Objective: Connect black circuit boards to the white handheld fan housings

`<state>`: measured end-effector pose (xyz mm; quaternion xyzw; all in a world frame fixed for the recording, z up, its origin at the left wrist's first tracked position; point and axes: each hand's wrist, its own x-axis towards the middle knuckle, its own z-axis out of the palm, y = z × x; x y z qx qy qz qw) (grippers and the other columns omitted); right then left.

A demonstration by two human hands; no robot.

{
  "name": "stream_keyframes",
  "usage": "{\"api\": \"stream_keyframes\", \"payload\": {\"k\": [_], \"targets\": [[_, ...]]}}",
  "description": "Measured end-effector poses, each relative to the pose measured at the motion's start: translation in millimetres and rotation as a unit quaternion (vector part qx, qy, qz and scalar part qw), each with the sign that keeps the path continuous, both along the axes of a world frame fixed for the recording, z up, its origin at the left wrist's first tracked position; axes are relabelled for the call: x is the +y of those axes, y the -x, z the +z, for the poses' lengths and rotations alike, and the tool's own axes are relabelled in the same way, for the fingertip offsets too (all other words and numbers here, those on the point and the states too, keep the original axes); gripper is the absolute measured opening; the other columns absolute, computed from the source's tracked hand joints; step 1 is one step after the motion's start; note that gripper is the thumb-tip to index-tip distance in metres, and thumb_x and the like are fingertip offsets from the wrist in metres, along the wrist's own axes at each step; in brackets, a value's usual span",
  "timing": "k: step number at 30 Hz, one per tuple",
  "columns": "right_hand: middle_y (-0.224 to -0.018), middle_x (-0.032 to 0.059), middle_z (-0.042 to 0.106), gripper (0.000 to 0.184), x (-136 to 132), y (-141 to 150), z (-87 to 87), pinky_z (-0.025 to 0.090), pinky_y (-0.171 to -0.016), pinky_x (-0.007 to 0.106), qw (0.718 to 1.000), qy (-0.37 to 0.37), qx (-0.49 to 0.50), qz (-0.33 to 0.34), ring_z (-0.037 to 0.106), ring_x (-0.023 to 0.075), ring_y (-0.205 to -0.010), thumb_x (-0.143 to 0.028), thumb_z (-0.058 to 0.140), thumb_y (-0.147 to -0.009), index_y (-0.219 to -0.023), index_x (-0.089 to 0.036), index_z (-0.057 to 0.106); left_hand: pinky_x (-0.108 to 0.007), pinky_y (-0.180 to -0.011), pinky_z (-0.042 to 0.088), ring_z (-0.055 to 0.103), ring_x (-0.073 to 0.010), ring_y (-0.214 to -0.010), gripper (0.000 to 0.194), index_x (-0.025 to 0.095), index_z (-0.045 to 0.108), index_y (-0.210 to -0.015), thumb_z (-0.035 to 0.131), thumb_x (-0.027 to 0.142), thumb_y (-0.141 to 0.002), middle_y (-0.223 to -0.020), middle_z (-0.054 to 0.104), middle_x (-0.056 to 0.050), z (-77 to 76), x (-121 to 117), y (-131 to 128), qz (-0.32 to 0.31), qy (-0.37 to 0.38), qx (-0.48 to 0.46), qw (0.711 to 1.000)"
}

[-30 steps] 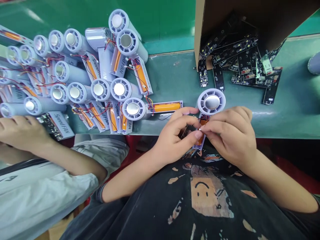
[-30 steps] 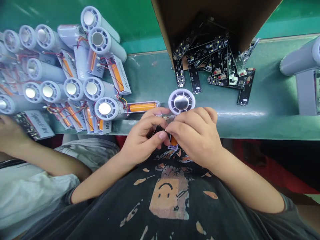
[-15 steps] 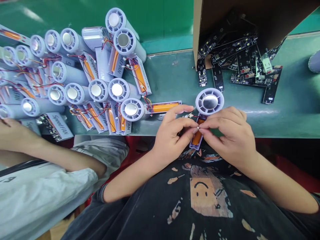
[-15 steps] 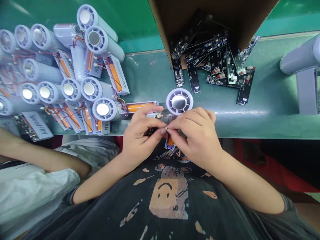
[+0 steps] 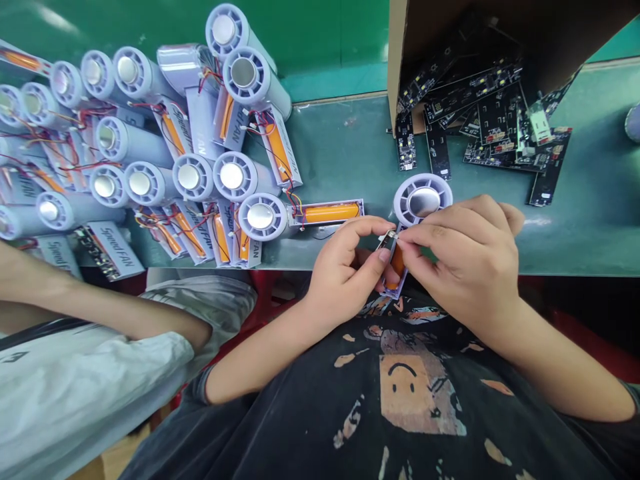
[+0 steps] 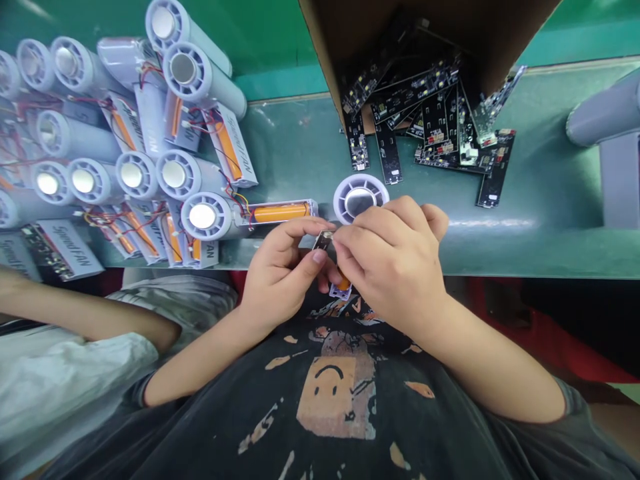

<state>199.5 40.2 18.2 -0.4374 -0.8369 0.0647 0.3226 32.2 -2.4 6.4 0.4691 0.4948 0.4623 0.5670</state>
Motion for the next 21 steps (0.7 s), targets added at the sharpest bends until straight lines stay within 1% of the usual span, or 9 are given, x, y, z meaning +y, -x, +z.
{"api": "stream_keyframes", "payload": {"k": [3,6,9,11,13,17,19,21], "targets": [[-0.076,-0.0001,0.072,0.019,0.2,0.2,2.1,0.033,-0.073,0.039,1.0,0.001,-0.017,0.003,0.059,0.0206,-0.078,-0.024,0.064,-0.091,-0.072,-0.024,0.069,-0.014,-0.044,0.054,0.069,-0.0055,-0.06,0.015,0.022,0.056,-0.108,0.057,0.017,-0.093,-0.117,0.054,-0.004,-1.9,0.0,-0.4,-0.005,-0.012,0.006,1.0],[-0.076,0.0008,0.07,0.021,-0.3,0.0,3.6,0.032,-0.072,0.039,0.999,0.004,-0.034,0.009,0.058,0.02,-0.078,-0.024,0.063,-0.091,-0.071,-0.023,0.068,-0.013,-0.043,0.052,0.068,-0.0048,-0.06,0.016,0.022,0.058,-0.108,0.056,0.014,-0.094,-0.116,0.055,-0.004,-3.6,-1.0,-0.9,0.001,-0.047,0.027,0.999],[-0.078,0.0015,0.07,0.018,-1.0,-0.9,3.2,0.034,-0.073,0.039,0.999,0.02,-0.028,0.017,0.059,0.0198,-0.08,-0.023,0.062,-0.092,-0.076,-0.023,0.069,-0.013,-0.044,0.051,0.067,-0.0042,-0.061,0.019,0.022,0.06,-0.108,0.057,0.011,-0.093,-0.115,0.056,-0.004,-4.0,-2.2,-0.7,0.015,-0.09,0.056,0.994],[-0.081,0.0019,0.071,0.016,-1.1,-1.6,2.4,0.035,-0.075,0.039,0.999,0.028,-0.02,0.024,0.059,0.0199,-0.082,-0.023,0.061,-0.092,-0.079,-0.024,0.07,-0.013,-0.044,0.051,0.067,-0.0043,-0.062,0.018,0.022,0.06,-0.108,0.057,0.011,-0.093,-0.114,0.057,-0.004,-3.9,-2.4,-0.3,0.015,-0.106,0.069,0.992],[-0.082,0.0023,0.072,0.015,-1.0,-1.8,2.1,0.036,-0.075,0.039,0.999,0.029,-0.018,0.025,0.06,0.0202,-0.082,-0.023,0.061,-0.092,-0.08,-0.023,0.07,-0.013,-0.045,0.051,0.067,-0.0041,-0.062,0.018,0.022,0.06,-0.108,0.057,0.011,-0.094,-0.114,0.057,-0.004,-4.3,-2.2,-0.1,0.006,-0.104,0.066,0.992],[-0.075,0.0017,0.071,0.02,-0.9,-0.1,4.9,0.034,-0.072,0.039,0.999,0.02,-0.043,0.013,0.059,0.0207,-0.078,-0.023,0.06,-0.092,-0.073,-0.022,0.067,-0.014,-0.046,0.053,0.065,-0.003,-0.059,0.021,0.024,0.056,-0.111,0.054,0.011,-0.095,-0.118,0.056,-0.004,-6.6,-2.4,-1.0,-0.003,-0.094,0.051,0.994],[-0.073,0.0018,0.07,0.022,-1.0,0.9,7.9,0.034,-0.07,0.04,0.998,0.017,-0.061,0.008,0.059,0.0213,-0.076,-0.023,0.059,-0.092,-0.071,-0.021,0.067,-0.015,-0.047,0.054,0.063,-0.0018,-0.057,0.023,0.024,0.055,-0.113,0.053,0.01,-0.095,-0.12,0.055,-0.004,-7.1,-2.9,-1.1,-0.005,-0.107,0.073,0.992],[-0.072,0.0022,0.069,0.024,-1.3,1.4,11.0,0.033,-0.069,0.04,0.997,0.015,-0.074,0.006,0.059,0.0216,-0.074,-0.023,0.059,-0.091,-0.069,-0.02,0.068,-0.016,-0.048,0.056,0.061,-0.002,-0.059,0.025,0.023,0.056,-0.114,0.054,0.008,-0.094,-0.121,0.055,-0.005,-6.2,-3.2,-0.6,-0.01,-0.133,0.12,0.984]]}}
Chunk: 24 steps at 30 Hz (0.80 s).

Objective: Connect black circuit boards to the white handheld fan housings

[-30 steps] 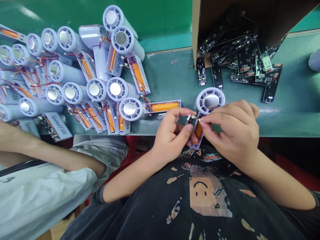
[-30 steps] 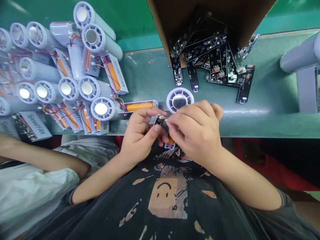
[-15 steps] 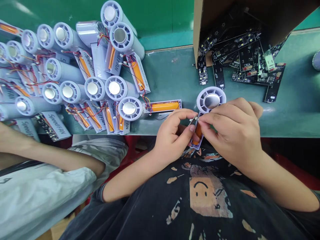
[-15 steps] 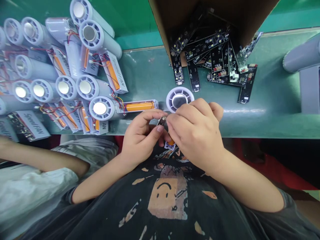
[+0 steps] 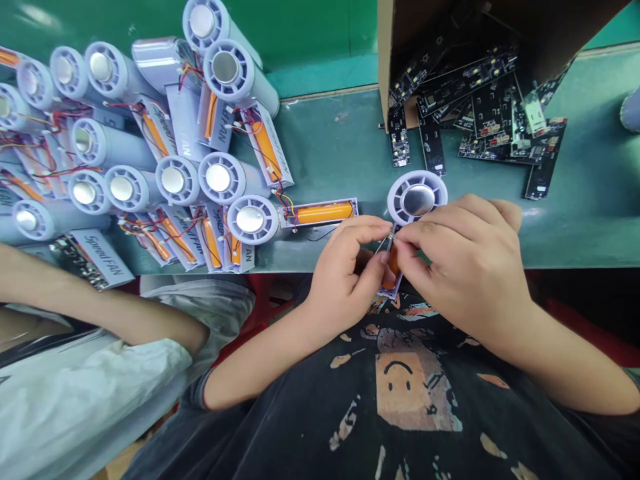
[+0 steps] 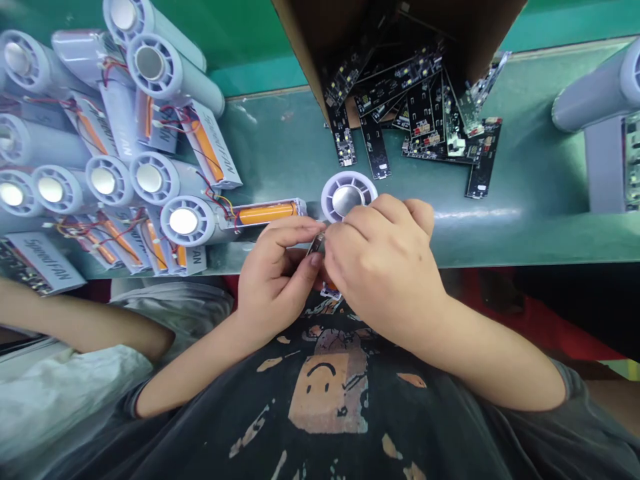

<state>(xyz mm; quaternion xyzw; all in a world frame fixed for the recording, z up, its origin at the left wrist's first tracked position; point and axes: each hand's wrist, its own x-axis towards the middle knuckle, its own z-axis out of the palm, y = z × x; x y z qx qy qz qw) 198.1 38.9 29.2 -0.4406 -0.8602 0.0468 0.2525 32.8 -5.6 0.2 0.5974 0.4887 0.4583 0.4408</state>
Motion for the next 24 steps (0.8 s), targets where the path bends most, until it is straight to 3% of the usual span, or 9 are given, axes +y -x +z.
{"api": "stream_keyframes", "payload": {"k": [5,7,12,14,17,20,24], "targets": [[-0.071,0.0031,0.068,0.02,-0.4,-0.8,3.3,0.034,-0.067,0.039,1.0,-0.003,-0.012,0.009,0.06,0.0219,-0.073,-0.018,0.061,-0.088,-0.07,-0.018,0.069,-0.024,-0.066,0.061,0.063,-0.0191,-0.109,0.025,0.019,0.055,-0.114,0.053,0.007,-0.092,-0.118,0.059,-0.009,6.6,1.4,2.4,0.002,-0.061,0.13,0.99],[-0.073,0.0034,0.069,0.018,-0.2,-1.4,1.2,0.034,-0.067,0.039,1.0,-0.008,-0.003,0.02,0.061,0.0217,-0.074,-0.017,0.061,-0.088,-0.072,-0.018,0.069,-0.03,-0.074,0.062,0.061,-0.0213,-0.115,0.025,0.019,0.055,-0.113,0.052,0.006,-0.092,-0.117,0.06,-0.009,8.5,1.9,2.7,0.005,-0.066,0.148,0.987],[-0.077,0.0015,0.071,0.018,0.7,-3.1,-11.0,0.036,-0.07,0.037,0.999,-0.033,0.038,0.017,0.06,0.0185,-0.075,-0.019,0.061,-0.091,-0.074,-0.021,0.068,-0.032,-0.073,0.062,0.065,-0.0208,-0.107,0.021,0.021,0.057,-0.109,0.054,0.008,-0.092,-0.116,0.062,-0.008,8.8,1.7,1.6,0.019,-0.047,0.109,0.993],[-0.078,0.0006,0.072,0.015,1.3,-4.0,-16.4,0.036,-0.072,0.037,0.997,-0.044,0.061,0.013,0.06,0.018,-0.076,-0.021,0.062,-0.091,-0.076,-0.022,0.068,-0.025,-0.062,0.06,0.069,-0.0136,-0.085,0.02,0.022,0.056,-0.108,0.054,0.01,-0.093,-0.117,0.06,-0.006,8.4,1.8,0.1,0.015,-0.012,0.06,0.998],[-0.077,-0.0004,0.073,0.012,3.0,-5.4,-21.1,0.038,-0.074,0.037,0.994,-0.047,0.102,0.016,0.059,0.0173,-0.074,-0.022,0.064,-0.089,-0.078,-0.023,0.069,-0.016,-0.046,0.053,0.063,-0.0026,-0.056,0.015,0.023,0.053,-0.107,0.054,0.014,-0.095,-0.118,0.056,-0.004,7.9,3.3,-2.9,0.002,0.077,-0.056,0.995],[-0.075,-0.001,0.072,0.014,4.7,-6.2,-19.8,0.039,-0.074,0.037,0.993,-0.028,0.116,0.01,0.059,0.0166,-0.072,-0.021,0.065,-0.088,-0.075,-0.024,0.068,-0.013,-0.038,0.047,0.062,-0.0018,-0.053,0.012,0.023,0.05,-0.106,0.055,0.021,-0.096,-0.119,0.055,-0.004,7.3,5.7,-4.7,0.002,0.147,-0.144,0.979],[-0.077,-0.0011,0.074,0.016,5.2,-7.1,-13.3,0.038,-0.074,0.037,0.996,-0.006,0.086,0.006,0.061,0.018,-0.075,-0.022,0.062,-0.09,-0.075,-0.024,0.068,-0.012,-0.038,0.047,0.063,-0.0019,-0.053,0.015,0.023,0.05,-0.106,0.058,0.022,-0.094,-0.122,0.055,-0.005,7.1,7.4,-4.4,0.012,0.156,-0.142,0.977]]}}
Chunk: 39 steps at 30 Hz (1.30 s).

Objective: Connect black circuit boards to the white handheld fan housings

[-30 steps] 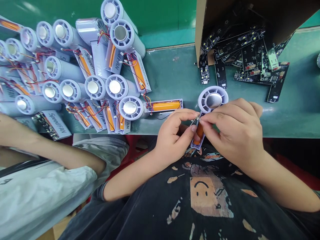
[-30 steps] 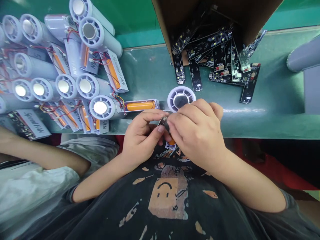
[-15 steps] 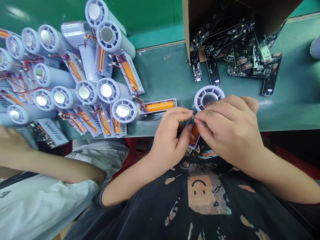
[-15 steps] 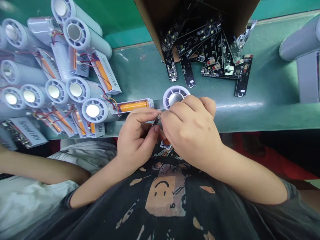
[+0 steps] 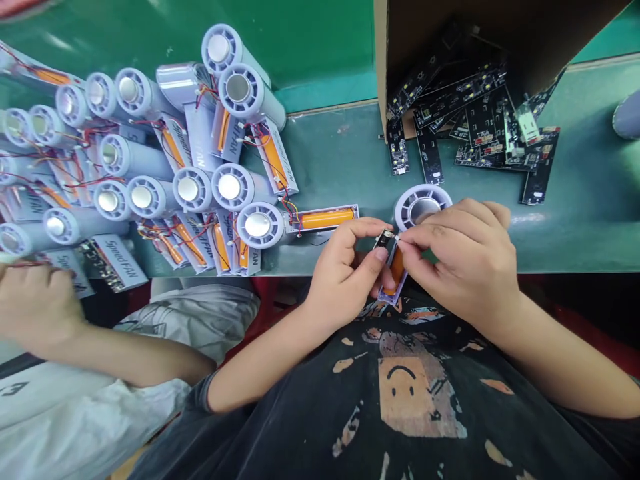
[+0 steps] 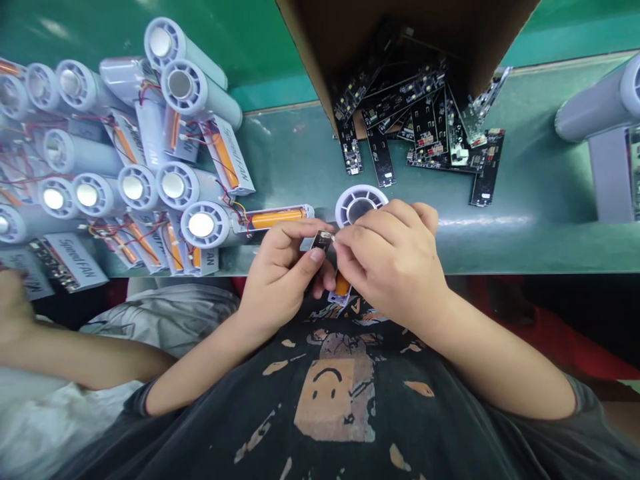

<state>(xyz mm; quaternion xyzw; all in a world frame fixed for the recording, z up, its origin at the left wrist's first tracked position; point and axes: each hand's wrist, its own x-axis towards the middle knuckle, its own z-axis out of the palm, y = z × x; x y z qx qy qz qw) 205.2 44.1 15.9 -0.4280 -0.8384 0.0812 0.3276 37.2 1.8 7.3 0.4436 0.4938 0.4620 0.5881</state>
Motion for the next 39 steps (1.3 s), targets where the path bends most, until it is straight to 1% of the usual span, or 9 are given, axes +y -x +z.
{"api": "stream_keyframes", "payload": {"k": [10,15,21,23,27,31,33,35,39], "targets": [[-0.075,0.0012,0.071,0.022,-2.3,-0.6,5.0,0.035,-0.073,0.038,0.998,-0.001,-0.057,0.01,0.059,0.0196,-0.075,-0.023,0.059,-0.092,-0.072,-0.022,0.067,-0.014,-0.042,0.049,0.062,-0.003,-0.056,0.013,0.022,0.055,-0.106,0.057,0.018,-0.093,-0.116,0.057,-0.006,2.6,-1.3,2.3,-0.011,-0.034,0.086,0.996],[-0.078,0.0015,0.071,0.019,-1.3,-3.0,3.0,0.036,-0.074,0.038,0.999,-0.001,-0.035,0.024,0.059,0.0186,-0.077,-0.022,0.06,-0.093,-0.075,-0.022,0.069,-0.017,-0.045,0.051,0.063,-0.004,-0.056,0.012,0.021,0.057,-0.104,0.057,0.017,-0.093,-0.112,0.058,-0.005,2.5,-1.9,1.9,-0.012,-0.041,0.087,0.995],[-0.081,0.0007,0.072,0.019,-2.5,-5.3,1.5,0.038,-0.075,0.036,0.999,0.023,-0.02,0.035,0.06,0.0181,-0.079,-0.022,0.058,-0.094,-0.079,-0.023,0.069,-0.019,-0.049,0.055,0.062,-0.0064,-0.06,0.016,0.022,0.062,-0.106,0.059,0.016,-0.091,-0.113,0.062,-0.007,-1.7,-6.5,-0.5,-0.001,-0.104,0.135,0.985],[-0.081,0.0014,0.072,0.017,-3.3,-5.7,1.1,0.039,-0.074,0.036,0.999,0.022,-0.016,0.035,0.061,0.0184,-0.078,-0.022,0.06,-0.093,-0.079,-0.022,0.069,-0.019,-0.049,0.056,0.062,-0.0056,-0.059,0.016,0.022,0.062,-0.106,0.059,0.015,-0.091,-0.111,0.062,-0.006,-2.1,-7.0,-1.6,-0.005,-0.108,0.122,0.987],[-0.082,0.0016,0.073,0.015,-2.7,-7.8,1.1,0.041,-0.073,0.036,0.999,0.04,-0.003,0.03,0.063,0.019,-0.079,-0.023,0.062,-0.093,-0.079,-0.023,0.07,-0.016,-0.042,0.051,0.064,-0.0047,-0.054,0.013,0.021,0.061,-0.104,0.061,0.019,-0.092,-0.107,0.062,-0.004,-0.5,-4.0,-2.1,-0.022,-0.074,0.074,0.994],[-0.088,0.002,0.073,0.007,-1.3,-11.8,2.6,0.042,-0.075,0.037,0.997,0.065,0.012,0.039,0.064,0.0206,-0.083,-0.029,0.066,-0.09,-0.09,-0.025,0.071,-0.014,-0.038,0.048,0.064,-0.0073,-0.051,0.016,0.022,0.057,-0.106,0.063,0.025,-0.092,-0.086,0.065,0.0,0.7,0.9,0.1,-0.03,0.005,0.011,0.999],[-0.091,0.0029,0.073,0.008,-2.1,-13.0,2.7,0.041,-0.075,0.038,0.997,0.071,0.006,0.031,0.063,0.0217,-0.084,-0.031,0.066,-0.09,-0.094,-0.025,0.071,-0.014,-0.038,0.048,0.066,-0.0077,-0.051,0.02,0.022,0.055,-0.107,0.065,0.027,-0.091,-0.087,0.066,0.001,0.6,2.3,1.0,-0.017,0.037,-0.019,0.999],[-0.089,0.0028,0.073,0.008,-3.8,-12.7,1.7,0.04,-0.075,0.039,0.998,0.066,0.003,0.018,0.061,0.0216,-0.082,-0.03,0.064,-0.091,-0.092,-0.025,0.071,-0.013,-0.04,0.05,0.068,-0.0081,-0.054,0.02,0.021,0.055,-0.106,0.066,0.027,-0.09,-0.09,0.066,0.0,0.8,2.6,1.4,-0.009,0.057,-0.035,0.998],[-0.084,0.002,0.073,0.012,-6.6,-9.0,-1.6,0.038,-0.076,0.039,0.999,0.047,0.003,-0.003,0.061,0.0213,-0.081,-0.028,0.061,-0.092,-0.086,-0.026,0.071,-0.013,-0.044,0.052,0.07,-0.0098,-0.056,0.018,0.019,0.057,-0.105,0.065,0.027,-0.091,-0.076,0.065,0.003,2.4,2.2,1.0,-0.015,0.084,-0.047,0.995]]}}
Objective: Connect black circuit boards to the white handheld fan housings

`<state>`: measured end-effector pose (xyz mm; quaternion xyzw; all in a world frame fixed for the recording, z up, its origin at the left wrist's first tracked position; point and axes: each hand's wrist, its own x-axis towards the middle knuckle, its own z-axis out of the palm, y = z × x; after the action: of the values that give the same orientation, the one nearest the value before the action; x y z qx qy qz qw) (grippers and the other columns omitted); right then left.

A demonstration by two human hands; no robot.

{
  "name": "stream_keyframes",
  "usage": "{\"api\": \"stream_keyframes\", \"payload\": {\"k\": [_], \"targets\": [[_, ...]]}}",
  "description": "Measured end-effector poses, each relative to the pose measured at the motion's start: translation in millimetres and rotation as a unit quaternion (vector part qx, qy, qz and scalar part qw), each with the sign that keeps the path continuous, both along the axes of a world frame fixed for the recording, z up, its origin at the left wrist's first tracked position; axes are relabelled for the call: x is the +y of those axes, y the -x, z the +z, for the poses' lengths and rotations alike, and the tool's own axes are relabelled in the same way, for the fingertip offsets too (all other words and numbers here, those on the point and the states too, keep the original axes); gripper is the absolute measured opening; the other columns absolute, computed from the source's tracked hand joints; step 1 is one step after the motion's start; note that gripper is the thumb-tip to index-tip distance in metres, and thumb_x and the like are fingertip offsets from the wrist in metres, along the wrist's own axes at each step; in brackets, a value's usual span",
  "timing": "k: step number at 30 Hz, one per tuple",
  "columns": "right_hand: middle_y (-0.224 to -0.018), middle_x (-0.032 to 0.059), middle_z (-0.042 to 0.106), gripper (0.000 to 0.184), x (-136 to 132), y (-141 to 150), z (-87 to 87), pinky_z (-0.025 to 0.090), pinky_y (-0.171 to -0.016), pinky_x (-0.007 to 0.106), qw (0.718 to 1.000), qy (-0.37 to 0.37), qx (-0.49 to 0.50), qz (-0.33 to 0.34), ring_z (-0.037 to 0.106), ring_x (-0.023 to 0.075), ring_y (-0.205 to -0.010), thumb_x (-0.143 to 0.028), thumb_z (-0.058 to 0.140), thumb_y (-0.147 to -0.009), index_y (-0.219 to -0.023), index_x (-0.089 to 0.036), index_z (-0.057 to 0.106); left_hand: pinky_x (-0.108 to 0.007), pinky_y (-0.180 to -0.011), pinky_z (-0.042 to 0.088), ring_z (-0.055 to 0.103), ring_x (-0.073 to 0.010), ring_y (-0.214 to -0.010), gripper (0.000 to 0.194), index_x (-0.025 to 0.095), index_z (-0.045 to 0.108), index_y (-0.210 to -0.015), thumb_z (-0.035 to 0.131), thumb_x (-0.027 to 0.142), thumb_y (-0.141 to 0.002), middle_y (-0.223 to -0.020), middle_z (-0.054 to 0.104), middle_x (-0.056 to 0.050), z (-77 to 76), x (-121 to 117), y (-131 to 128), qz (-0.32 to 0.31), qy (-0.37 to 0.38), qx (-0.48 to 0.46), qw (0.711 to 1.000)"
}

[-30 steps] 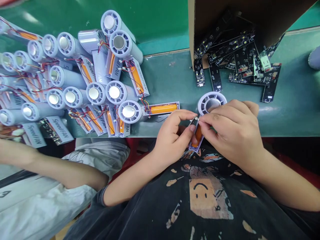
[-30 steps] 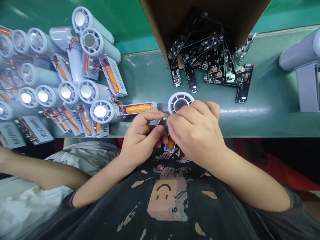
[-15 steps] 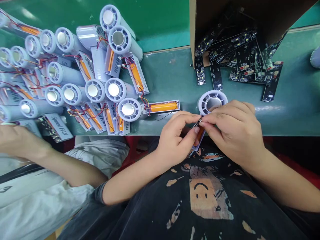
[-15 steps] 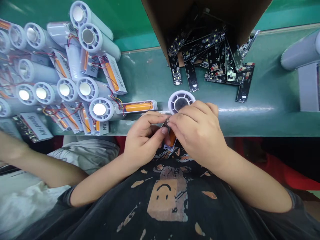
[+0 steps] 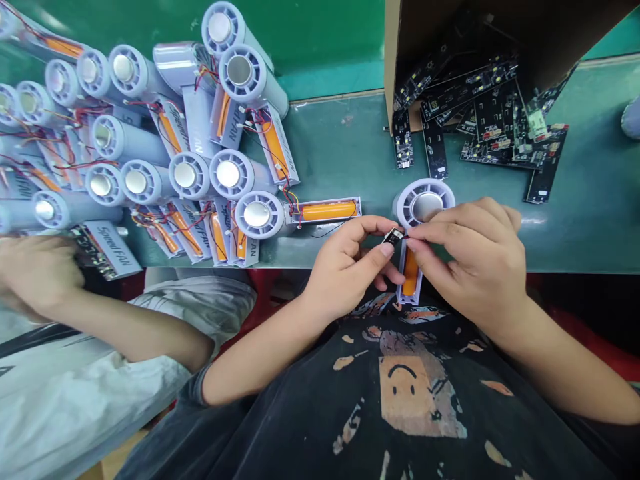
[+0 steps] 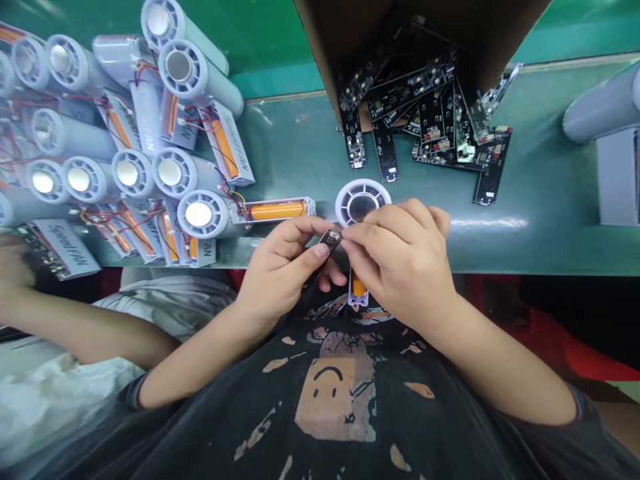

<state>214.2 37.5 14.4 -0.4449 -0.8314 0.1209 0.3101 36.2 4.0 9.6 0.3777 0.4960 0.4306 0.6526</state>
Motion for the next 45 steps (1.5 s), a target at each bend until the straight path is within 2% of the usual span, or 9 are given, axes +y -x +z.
{"api": "stream_keyframes", "payload": {"k": [5,11,15,21,25,31,40,43,45], "targets": [[-0.083,0.0026,0.071,0.015,-0.3,4.5,-0.1,0.038,-0.077,0.042,1.0,0.019,-0.008,-0.011,0.06,0.0225,-0.082,-0.029,0.061,-0.092,-0.083,-0.027,0.073,-0.015,-0.048,0.055,0.072,-0.0121,-0.062,0.018,0.018,0.061,-0.105,0.065,0.028,-0.091,-0.072,0.067,0.002,2.1,-0.6,0.5,-0.003,-0.003,0.032,0.999],[-0.084,0.002,0.07,0.012,1.9,1.4,2.8,0.04,-0.076,0.04,0.995,0.097,0.021,0.002,0.061,0.0216,-0.082,-0.027,0.064,-0.091,-0.081,-0.026,0.071,-0.018,-0.051,0.057,0.07,-0.0092,-0.062,0.014,0.018,0.069,-0.1,0.066,0.017,-0.087,-0.101,0.069,-0.005,3.8,-3.3,2.8,0.008,-0.119,0.108,0.987],[-0.082,0.0006,0.069,0.009,6.0,-1.3,3.2,0.042,-0.075,0.037,0.992,0.106,0.052,0.038,0.062,0.0188,-0.078,-0.024,0.067,-0.088,-0.08,-0.024,0.068,-0.019,-0.052,0.057,0.068,-0.0075,-0.059,0.016,0.018,0.07,-0.099,0.065,0.013,-0.086,-0.1,0.066,-0.004,1.7,-5.1,2.3,-0.008,-0.161,0.118,0.98],[-0.084,0.0022,0.066,0.005,12.2,-1.9,1.2,0.044,-0.074,0.038,0.992,0.108,0.05,0.037,0.061,0.0204,-0.081,-0.028,0.064,-0.089,-0.087,-0.026,0.068,-0.018,-0.05,0.055,0.066,-0.0071,-0.058,0.015,0.018,0.067,-0.101,0.065,0.017,-0.087,-0.105,0.067,-0.005,0.9,0.0,2.0,-0.012,-0.15,0.131,0.98],[-0.103,0.0095,0.061,0.036,14.8,-16.9,-6.0,0.048,-0.069,0.039,0.987,0.076,0.13,0.048,0.058,0.0255,-0.093,-0.036,0.07,-0.081,-0.113,-0.023,0.062,-0.016,-0.049,0.053,0.066,-0.006,-0.057,0.019,0.022,0.062,-0.108,0.061,0.016,-0.09,-0.108,0.068,-0.004,-0.9,3.7,4.8,-0.012,-0.125,0.121,0.985],[-0.083,0.0016,0.065,0.01,7.7,-26.9,-15.0,0.048,-0.062,0.031,0.986,0.102,0.074,0.111,0.061,0.0164,-0.072,-0.021,0.065,-0.087,-0.096,-0.022,0.064,-0.015,-0.047,0.052,0.063,-0.0014,-0.056,0.022,0.023,0.063,-0.102,0.049,0.008,-0.093,-0.123,0.055,-0.003,-7.0,1.9,6.0,-0.02,-0.192,0.134,0.972],[-0.072,0.0025,0.069,0.01,-8.9,-0.4,-18.4,0.041,-0.06,0.033,0.997,-0.072,-0.015,0.001,0.061,0.018,-0.065,-0.03,0.07,-0.087,-0.087,-0.021,0.068,-0.017,-0.051,0.054,0.059,-0.0022,-0.056,0.022,0.023,0.059,-0.108,0.047,0.009,-0.095,-0.109,0.057,-0.003,-0.4,-2.5,2.4,-0.034,-0.154,0.098,0.983],[-0.071,0.0016,0.069,0.002,-6.1,1.6,-20.7,0.044,-0.059,0.032,0.997,-0.063,0.035,-0.027,0.062,0.0162,-0.063,-0.021,0.068,-0.088,-0.087,-0.021,0.07,-0.015,-0.047,0.051,0.058,-0.0043,-0.053,0.023,0.025,0.057,-0.112,0.046,0.011,-0.096,-0.086,0.06,0.002,0.6,-2.6,3.4,-0.058,-0.106,0.065,0.991],[-0.071,0.0006,0.069,0.008,-2.7,0.0,-20.2,0.047,-0.057,0.029,0.994,-0.014,0.107,0.003,0.062,0.0144,-0.062,-0.015,0.066,-0.087,-0.087,-0.022,0.07,-0.014,-0.045,0.049,0.059,-0.0032,-0.053,0.023,0.025,0.058,-0.11,0.046,0.011,-0.096,-0.097,0.061,0.0,-0.9,-1.3,5.5,-0.035,-0.115,0.079,0.99]]}}
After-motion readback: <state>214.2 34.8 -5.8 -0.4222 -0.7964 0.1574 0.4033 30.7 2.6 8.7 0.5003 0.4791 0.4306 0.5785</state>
